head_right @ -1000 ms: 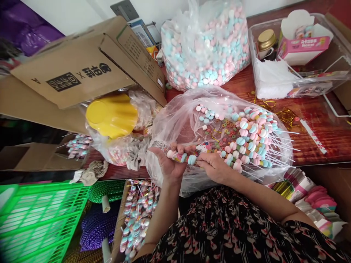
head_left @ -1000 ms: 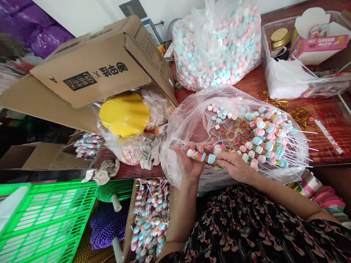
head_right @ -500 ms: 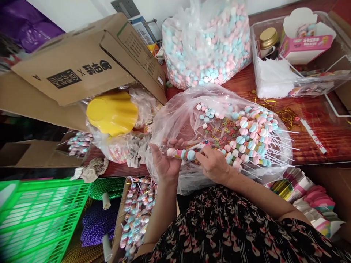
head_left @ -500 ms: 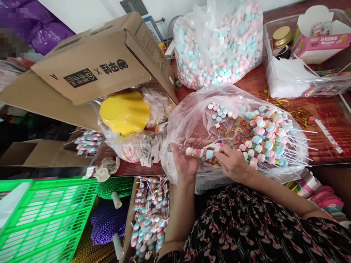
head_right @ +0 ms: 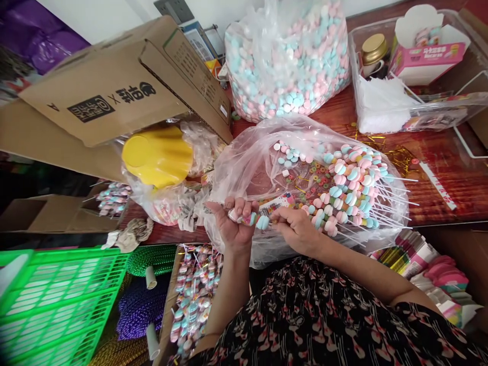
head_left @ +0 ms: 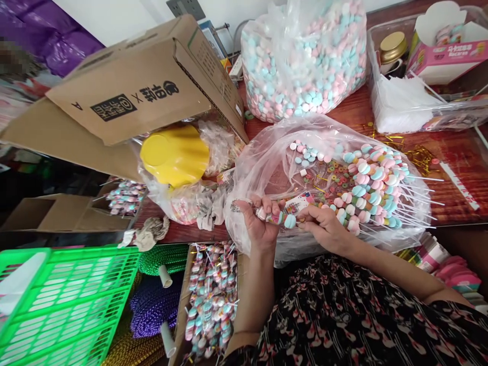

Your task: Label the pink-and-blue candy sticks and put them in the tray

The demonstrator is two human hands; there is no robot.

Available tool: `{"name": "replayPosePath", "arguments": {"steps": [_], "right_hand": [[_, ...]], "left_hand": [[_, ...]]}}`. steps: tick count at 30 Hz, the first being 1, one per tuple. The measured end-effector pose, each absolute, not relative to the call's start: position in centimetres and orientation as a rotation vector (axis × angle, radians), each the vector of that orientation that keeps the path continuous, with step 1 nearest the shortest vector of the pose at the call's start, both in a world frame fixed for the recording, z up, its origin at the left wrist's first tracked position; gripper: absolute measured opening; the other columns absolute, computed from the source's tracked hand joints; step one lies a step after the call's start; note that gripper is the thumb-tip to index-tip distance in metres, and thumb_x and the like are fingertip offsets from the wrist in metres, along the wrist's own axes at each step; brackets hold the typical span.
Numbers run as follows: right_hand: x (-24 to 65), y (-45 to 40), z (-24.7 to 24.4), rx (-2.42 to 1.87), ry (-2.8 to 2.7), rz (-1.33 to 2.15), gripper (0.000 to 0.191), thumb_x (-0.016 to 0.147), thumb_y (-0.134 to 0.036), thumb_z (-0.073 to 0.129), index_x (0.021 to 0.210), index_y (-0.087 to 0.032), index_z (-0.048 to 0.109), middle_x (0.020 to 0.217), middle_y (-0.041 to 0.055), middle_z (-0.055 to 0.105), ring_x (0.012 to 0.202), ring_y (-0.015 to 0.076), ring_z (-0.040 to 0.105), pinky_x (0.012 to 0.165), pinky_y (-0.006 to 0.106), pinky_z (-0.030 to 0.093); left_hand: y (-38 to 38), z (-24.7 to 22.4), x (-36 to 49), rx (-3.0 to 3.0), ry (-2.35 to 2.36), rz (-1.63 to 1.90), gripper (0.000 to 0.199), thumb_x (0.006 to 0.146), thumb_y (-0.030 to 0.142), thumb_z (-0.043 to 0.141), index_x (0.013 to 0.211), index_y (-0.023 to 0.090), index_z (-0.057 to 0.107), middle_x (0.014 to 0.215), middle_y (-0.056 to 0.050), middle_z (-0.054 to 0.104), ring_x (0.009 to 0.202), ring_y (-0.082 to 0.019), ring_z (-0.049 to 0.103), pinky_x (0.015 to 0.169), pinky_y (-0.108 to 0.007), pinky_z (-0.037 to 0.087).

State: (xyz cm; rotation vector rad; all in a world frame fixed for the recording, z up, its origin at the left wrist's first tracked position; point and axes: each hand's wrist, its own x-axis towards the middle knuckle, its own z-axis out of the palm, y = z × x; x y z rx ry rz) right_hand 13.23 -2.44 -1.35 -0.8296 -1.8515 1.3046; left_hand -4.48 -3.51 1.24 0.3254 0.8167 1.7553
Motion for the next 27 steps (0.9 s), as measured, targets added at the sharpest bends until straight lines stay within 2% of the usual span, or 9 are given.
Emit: {"name": "replayPosePath", "arguments": {"steps": [3,5,11,13,15,17,20,24,27], "right_hand": [[13.0,-2.9,-1.5,-0.737,-1.996,1.041,0.013,0.091,-0.015,0.049,0.088,-0.018,0.061,0.079,0.0019,0.064,0.071,0.013,0.056,0.068,0.026,0.044],[12.9,-2.9,-1.4,-0.692,-2.057,1.004,0.016,0.091,-0.013,0.046,0.089,-0.018,0.061,0.082,0.0037,0.066,0.073,0.0137,0.058,0.07,0.026,0.044],[12.7,-2.0,-0.5,-0.789,-1.777,1.593,0.013,0.087,-0.022,0.054,0.075,-0.019,0.057,0.059,-0.0054,0.048,0.054,0.0093,0.042,0.053,0.022,0.035],[12.4,-2.2,-0.4,-0.825,-1.769,1.599,0.013,0.088,-0.023,0.053,0.076,-0.018,0.057,0.057,-0.0057,0.046,0.052,0.0091,0.041,0.052,0.022,0.035],[12.0,-2.6,-0.7,-0.804,-1.906,1.325,0.014,0.09,-0.02,0.048,0.082,-0.017,0.06,0.063,-0.0031,0.053,0.056,0.0102,0.046,0.056,0.023,0.037],[11.7,-3.0,-1.1,-0.733,-2.078,0.904,0.02,0.092,-0.015,0.043,0.091,-0.016,0.063,0.071,0.0011,0.059,0.062,0.0118,0.05,0.06,0.025,0.039],[11.7,-3.2,-1.7,-0.642,-2.229,0.437,0.022,0.094,-0.013,0.042,0.094,-0.015,0.064,0.072,0.003,0.059,0.063,0.0136,0.05,0.059,0.027,0.037],[12.4,-2.7,-2.0,-0.618,-2.263,0.291,0.021,0.093,-0.009,0.045,0.095,-0.017,0.065,0.078,0.0033,0.059,0.068,0.0131,0.052,0.061,0.026,0.038],[12.7,-2.6,-1.9,-0.604,-2.234,0.233,0.022,0.091,-0.007,0.045,0.094,-0.016,0.065,0.079,0.0034,0.06,0.068,0.0131,0.051,0.06,0.027,0.037]], "left_hand": [[-3.6,1.2,-4.2,0.338,0.819,1.742,0.058,0.081,0.071,0.057,0.06,0.019,0.043,0.052,0.006,0.046,0.047,-0.01,0.05,0.075,-0.032,0.056],[-3.6,1.3,-4.4,0.324,0.82,1.74,0.058,0.082,0.071,0.055,0.06,0.019,0.043,0.051,0.006,0.047,0.048,-0.01,0.051,0.075,-0.032,0.056],[-3.6,1.3,-5.1,0.226,0.799,1.729,0.063,0.081,0.078,0.047,0.059,0.019,0.04,0.047,0.007,0.044,0.044,-0.01,0.049,0.068,-0.03,0.055],[-3.8,1.2,-4.9,0.245,0.772,1.732,0.064,0.08,0.079,0.045,0.058,0.019,0.041,0.047,0.006,0.046,0.044,-0.01,0.05,0.067,-0.03,0.056],[-3.9,1.1,-4.7,0.284,0.775,1.741,0.065,0.079,0.079,0.045,0.057,0.019,0.042,0.047,0.005,0.048,0.045,-0.011,0.053,0.069,-0.031,0.056],[-3.9,1.0,-4.5,0.319,0.802,1.753,0.065,0.078,0.08,0.047,0.057,0.019,0.043,0.048,0.004,0.051,0.048,-0.013,0.057,0.071,-0.033,0.057],[-3.9,1.1,-4.5,0.282,0.856,1.759,0.065,0.077,0.081,0.049,0.058,0.019,0.047,0.05,0.003,0.053,0.052,-0.014,0.06,0.073,-0.034,0.058],[-3.7,1.2,-5.1,0.1,0.873,1.778,0.061,0.079,0.079,0.05,0.072,0.019,0.061,0.062,0.002,0.062,0.062,-0.015,0.065,0.079,-0.037,0.058],[-3.6,1.1,-5.6,0.067,0.871,1.761,0.054,0.084,0.072,0.053,0.072,0.019,0.061,0.06,0.003,0.058,0.058,-0.012,0.06,0.078,-0.035,0.058]]}}
